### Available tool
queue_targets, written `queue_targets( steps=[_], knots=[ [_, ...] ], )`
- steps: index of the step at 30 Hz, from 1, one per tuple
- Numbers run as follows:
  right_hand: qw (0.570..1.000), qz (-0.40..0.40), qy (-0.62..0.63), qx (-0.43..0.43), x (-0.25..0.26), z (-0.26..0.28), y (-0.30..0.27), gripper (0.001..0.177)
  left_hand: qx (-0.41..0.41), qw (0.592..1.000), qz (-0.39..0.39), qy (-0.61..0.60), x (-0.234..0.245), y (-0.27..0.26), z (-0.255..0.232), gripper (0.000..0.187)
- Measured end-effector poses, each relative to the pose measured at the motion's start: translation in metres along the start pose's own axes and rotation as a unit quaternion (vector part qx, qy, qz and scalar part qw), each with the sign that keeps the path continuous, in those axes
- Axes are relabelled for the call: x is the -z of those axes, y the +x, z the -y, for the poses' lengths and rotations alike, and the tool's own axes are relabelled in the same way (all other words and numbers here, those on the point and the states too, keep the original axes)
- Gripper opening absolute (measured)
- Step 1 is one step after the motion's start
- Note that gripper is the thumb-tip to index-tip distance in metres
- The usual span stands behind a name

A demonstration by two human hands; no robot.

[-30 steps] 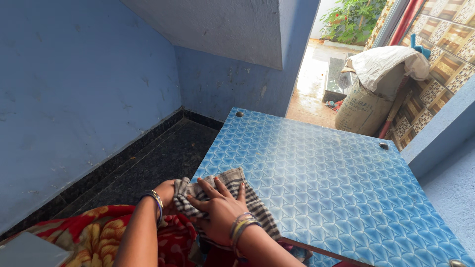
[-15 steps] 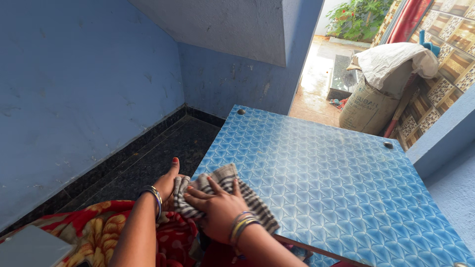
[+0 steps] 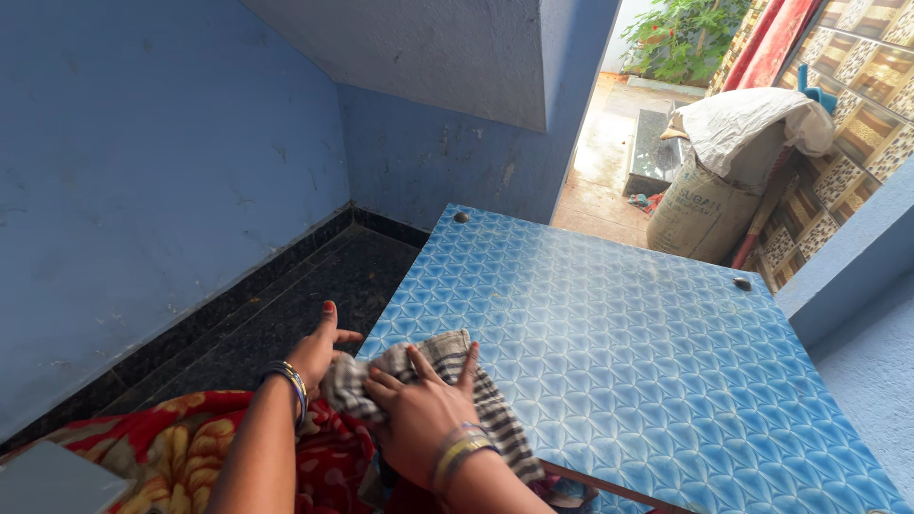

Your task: The person wipes a blue patterned table surface with a striped cloth, moving the cloth back and forth across the tabletop. The person then picks up a blue spray bottle and sprays the table surface.

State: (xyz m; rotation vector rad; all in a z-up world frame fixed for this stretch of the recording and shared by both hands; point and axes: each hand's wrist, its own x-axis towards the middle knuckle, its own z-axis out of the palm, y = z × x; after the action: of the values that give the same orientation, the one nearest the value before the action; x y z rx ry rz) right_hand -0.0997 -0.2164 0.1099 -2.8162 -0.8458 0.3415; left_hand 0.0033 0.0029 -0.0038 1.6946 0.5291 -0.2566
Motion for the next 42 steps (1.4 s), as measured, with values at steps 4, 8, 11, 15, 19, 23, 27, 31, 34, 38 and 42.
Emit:
queue_targets(
  steps=[4,8,11,15,19,23,27,31,34,38,42],
  knots=[
    [1.000,-0.002,-0.030,0.000,0.005,0.016,0.029,0.062,-0.032,0.999,-0.028,0.030,0.005,0.009,0.005,0.107],
    [0.999,0.040,-0.010,-0.014,0.008,0.014,0.048,0.064,-0.007,0.999,-0.046,0.002,0.011,0.006,0.003,0.104],
    [0.999,0.047,0.011,-0.007,0.005,0.002,0.045,0.060,0.018,0.998,-0.051,0.030,0.010,0.007,0.000,0.101],
    [0.999,0.019,0.019,0.036,-0.004,-0.021,0.024,0.051,-0.050,0.983,-0.073,0.164,0.005,0.005,-0.002,0.093],
    [0.996,-0.016,0.044,0.082,-0.009,-0.045,0.008,0.051,-0.046,0.980,-0.052,0.185,-0.012,-0.006,-0.005,0.073],
    [0.997,-0.015,0.030,0.067,-0.005,-0.068,0.001,0.048,-0.075,0.949,-0.065,0.300,-0.034,-0.017,-0.013,0.064],
    [0.999,0.022,-0.012,0.030,0.000,-0.082,0.001,0.056,-0.059,0.932,-0.101,0.344,-0.048,-0.018,-0.017,0.067],
    [1.000,0.018,-0.017,0.017,-0.006,-0.082,0.015,0.053,-0.060,0.937,-0.126,0.319,-0.058,-0.007,-0.010,0.054],
    [0.999,-0.029,-0.018,0.033,-0.010,-0.080,0.040,0.061,-0.105,0.933,-0.161,0.305,-0.057,-0.001,-0.001,0.043],
    [0.998,-0.036,-0.034,0.034,-0.009,-0.081,0.080,0.062,-0.116,0.926,-0.177,0.312,-0.057,-0.008,-0.007,0.039],
    [0.998,-0.040,-0.044,-0.004,-0.003,-0.095,0.109,0.066,-0.046,0.919,-0.158,0.358,-0.063,-0.039,-0.026,0.044]
  ],
)
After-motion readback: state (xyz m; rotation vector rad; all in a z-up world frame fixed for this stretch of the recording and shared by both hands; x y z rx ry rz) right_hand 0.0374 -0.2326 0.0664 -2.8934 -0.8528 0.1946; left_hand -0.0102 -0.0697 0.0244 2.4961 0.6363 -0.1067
